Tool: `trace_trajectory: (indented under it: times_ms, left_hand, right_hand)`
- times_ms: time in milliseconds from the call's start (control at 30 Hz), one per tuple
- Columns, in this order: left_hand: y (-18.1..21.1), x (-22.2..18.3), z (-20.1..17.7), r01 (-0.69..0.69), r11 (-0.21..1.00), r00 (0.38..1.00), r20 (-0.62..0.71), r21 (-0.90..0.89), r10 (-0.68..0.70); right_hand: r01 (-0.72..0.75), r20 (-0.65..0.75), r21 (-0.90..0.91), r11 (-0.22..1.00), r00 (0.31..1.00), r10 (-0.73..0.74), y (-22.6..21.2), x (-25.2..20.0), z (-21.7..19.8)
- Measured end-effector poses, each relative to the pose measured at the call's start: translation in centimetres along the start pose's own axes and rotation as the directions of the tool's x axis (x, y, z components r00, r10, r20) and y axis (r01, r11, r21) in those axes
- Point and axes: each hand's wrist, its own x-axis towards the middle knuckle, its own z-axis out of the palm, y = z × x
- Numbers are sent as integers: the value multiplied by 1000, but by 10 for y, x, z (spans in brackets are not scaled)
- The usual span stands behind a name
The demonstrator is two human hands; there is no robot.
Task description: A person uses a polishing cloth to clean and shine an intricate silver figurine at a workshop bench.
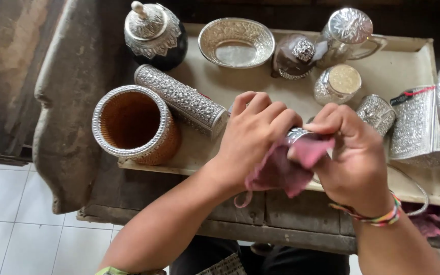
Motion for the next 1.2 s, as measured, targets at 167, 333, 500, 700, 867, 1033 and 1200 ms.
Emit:
trace_trajectory:
  times_ms: [167,333,500,700,867,1033,1200]
  left_hand:
    - [-4,-1,5,-30,999,999,25,-11,30]
    - [-3,4,-10,31,984,998,57,-178,-21]
    - [1,7,-6,-20,985,1000,3,-170,21]
    - [-7,12,1,-83,978,993,-94,-193,66]
    - [2,28,-19,-41,948,996,-93,-315,13]
    - [5,34,-27,-37,950,998,-56,-310,21]
    - [8,35,-27,-37,959,995,-95,-282,10]
  right_hand:
    - [-35,8,50,998,999,35,-6,4,-10]
    - [-41,182,21,999,983,37,-4,4,-18]
    - [82,4,64,995,997,-82,-16,7,2]
    - [256,-24,-180,950,964,-265,-29,18,5]
    - [161,219,-70,984,965,-142,-37,31,-27]
    - [37,402,2,999,915,-35,-31,39,-45]
    - [42,350,50,998,935,-57,-25,30,-38]
